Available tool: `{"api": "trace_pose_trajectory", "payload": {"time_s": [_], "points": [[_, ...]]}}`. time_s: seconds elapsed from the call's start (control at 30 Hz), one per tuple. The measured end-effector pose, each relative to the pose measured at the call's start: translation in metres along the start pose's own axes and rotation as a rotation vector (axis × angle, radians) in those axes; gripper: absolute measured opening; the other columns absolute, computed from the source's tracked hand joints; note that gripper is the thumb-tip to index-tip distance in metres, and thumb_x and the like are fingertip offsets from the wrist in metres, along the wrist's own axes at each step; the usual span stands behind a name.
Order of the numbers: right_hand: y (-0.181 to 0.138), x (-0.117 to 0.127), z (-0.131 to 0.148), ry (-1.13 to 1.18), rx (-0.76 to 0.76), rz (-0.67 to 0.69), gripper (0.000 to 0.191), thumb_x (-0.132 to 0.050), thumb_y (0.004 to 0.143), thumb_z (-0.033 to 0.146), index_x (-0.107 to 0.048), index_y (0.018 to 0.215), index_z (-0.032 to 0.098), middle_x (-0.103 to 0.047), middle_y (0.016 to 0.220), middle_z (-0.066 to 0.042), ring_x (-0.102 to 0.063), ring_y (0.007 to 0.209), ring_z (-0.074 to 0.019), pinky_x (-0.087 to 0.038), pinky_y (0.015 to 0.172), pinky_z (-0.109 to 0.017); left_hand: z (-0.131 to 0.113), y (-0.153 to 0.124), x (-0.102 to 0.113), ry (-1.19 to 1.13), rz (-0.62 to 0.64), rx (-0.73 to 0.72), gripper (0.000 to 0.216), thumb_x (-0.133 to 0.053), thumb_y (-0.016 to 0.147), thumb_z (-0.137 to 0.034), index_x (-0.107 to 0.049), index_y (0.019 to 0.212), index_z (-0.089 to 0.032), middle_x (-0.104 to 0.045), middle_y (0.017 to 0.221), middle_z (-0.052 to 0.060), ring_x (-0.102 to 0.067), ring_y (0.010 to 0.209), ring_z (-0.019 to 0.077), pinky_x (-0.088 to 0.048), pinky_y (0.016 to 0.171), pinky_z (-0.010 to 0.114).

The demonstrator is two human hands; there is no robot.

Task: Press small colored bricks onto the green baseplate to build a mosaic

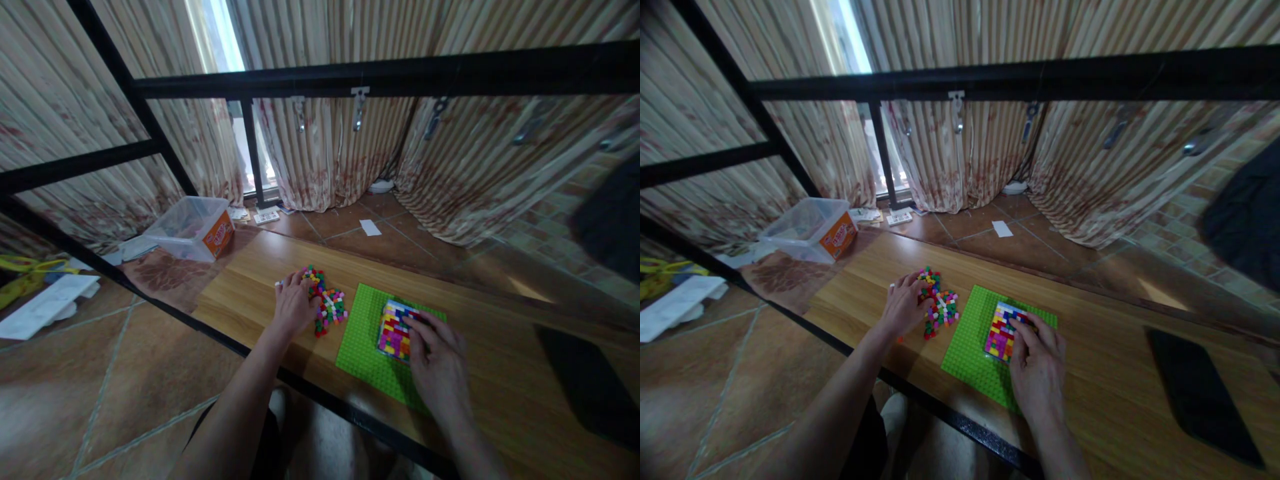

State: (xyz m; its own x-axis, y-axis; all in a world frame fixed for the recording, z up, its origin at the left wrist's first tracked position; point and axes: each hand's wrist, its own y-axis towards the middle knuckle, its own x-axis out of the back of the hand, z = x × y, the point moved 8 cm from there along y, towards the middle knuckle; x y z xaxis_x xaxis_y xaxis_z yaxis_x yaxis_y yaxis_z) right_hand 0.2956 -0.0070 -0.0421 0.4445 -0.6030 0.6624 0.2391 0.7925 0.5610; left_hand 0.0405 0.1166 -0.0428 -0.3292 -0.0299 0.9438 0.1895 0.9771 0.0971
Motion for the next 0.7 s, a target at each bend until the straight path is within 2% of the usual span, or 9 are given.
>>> {"api": "trace_pose_trajectory", "payload": {"time_s": [0.17, 0.27, 0.43, 0.57, 0.7], "points": [[0.0, 0.001, 0.002, 0.006, -0.005, 0.005, 0.035, -0.043, 0.096, 0.033, -0.074, 0.104, 0.019, -0.065, 0.121, -0.012, -0.055, 0.108, -0.0276, -0.048, 0.094, -0.048, 0.001, -0.002, -0.004, -0.017, 0.049, -0.02, 0.054, -0.075, 0.075, -0.045, -0.065, 0.123, -0.022, -0.047, 0.151, 0.013, -0.039, 0.139, 0.0349, -0.035, 0.11, 0.054], [0.0, 0.001, 0.002, 0.009, -0.012, 0.0, 0.034, -0.043, 0.096, 0.032, -0.074, 0.103, 0.02, -0.065, 0.121, -0.011, -0.055, 0.108, -0.0274, -0.048, 0.094, -0.048, 0.002, -0.003, -0.006, -0.024, 0.055, -0.027, 0.056, -0.076, 0.073, -0.049, -0.066, 0.122, -0.023, -0.048, 0.15, 0.013, -0.038, 0.14, 0.0365, -0.034, 0.11, 0.056], [0.001, 0.001, 0.002, -0.007, -0.005, 0.009, 0.034, -0.044, 0.096, 0.03, -0.074, 0.104, 0.019, -0.065, 0.121, -0.012, -0.055, 0.108, -0.0277, -0.047, 0.095, -0.048, 0.0, -0.003, -0.005, -0.041, 0.042, -0.021, 0.046, -0.076, 0.072, -0.044, -0.069, 0.112, -0.021, -0.048, 0.149, 0.014, -0.041, 0.138, 0.0375, -0.036, 0.107, 0.057], [0.001, 0.001, 0.002, -0.006, -0.015, 0.018, 0.034, -0.043, 0.096, 0.031, -0.074, 0.104, 0.018, -0.064, 0.122, -0.013, -0.054, 0.11, -0.0283, -0.047, 0.095, -0.049, -0.004, -0.005, 0.002, -0.024, 0.012, -0.023, 0.046, -0.075, 0.072, -0.038, -0.065, 0.113, -0.019, -0.048, 0.149, 0.017, -0.039, 0.139, 0.0384, -0.034, 0.107, 0.06], [0.0, 0.001, 0.002, 0.015, -0.024, 0.016, 0.034, -0.044, 0.096, 0.031, -0.075, 0.103, 0.019, -0.065, 0.121, -0.013, -0.054, 0.11, -0.0279, -0.047, 0.095, -0.048, -0.01, -0.006, 0.008, -0.009, -0.041, -0.086, 0.046, -0.074, 0.073, -0.032, -0.062, 0.115, -0.018, -0.048, 0.149, 0.018, -0.037, 0.141, 0.038, -0.032, 0.109, 0.059]]}}
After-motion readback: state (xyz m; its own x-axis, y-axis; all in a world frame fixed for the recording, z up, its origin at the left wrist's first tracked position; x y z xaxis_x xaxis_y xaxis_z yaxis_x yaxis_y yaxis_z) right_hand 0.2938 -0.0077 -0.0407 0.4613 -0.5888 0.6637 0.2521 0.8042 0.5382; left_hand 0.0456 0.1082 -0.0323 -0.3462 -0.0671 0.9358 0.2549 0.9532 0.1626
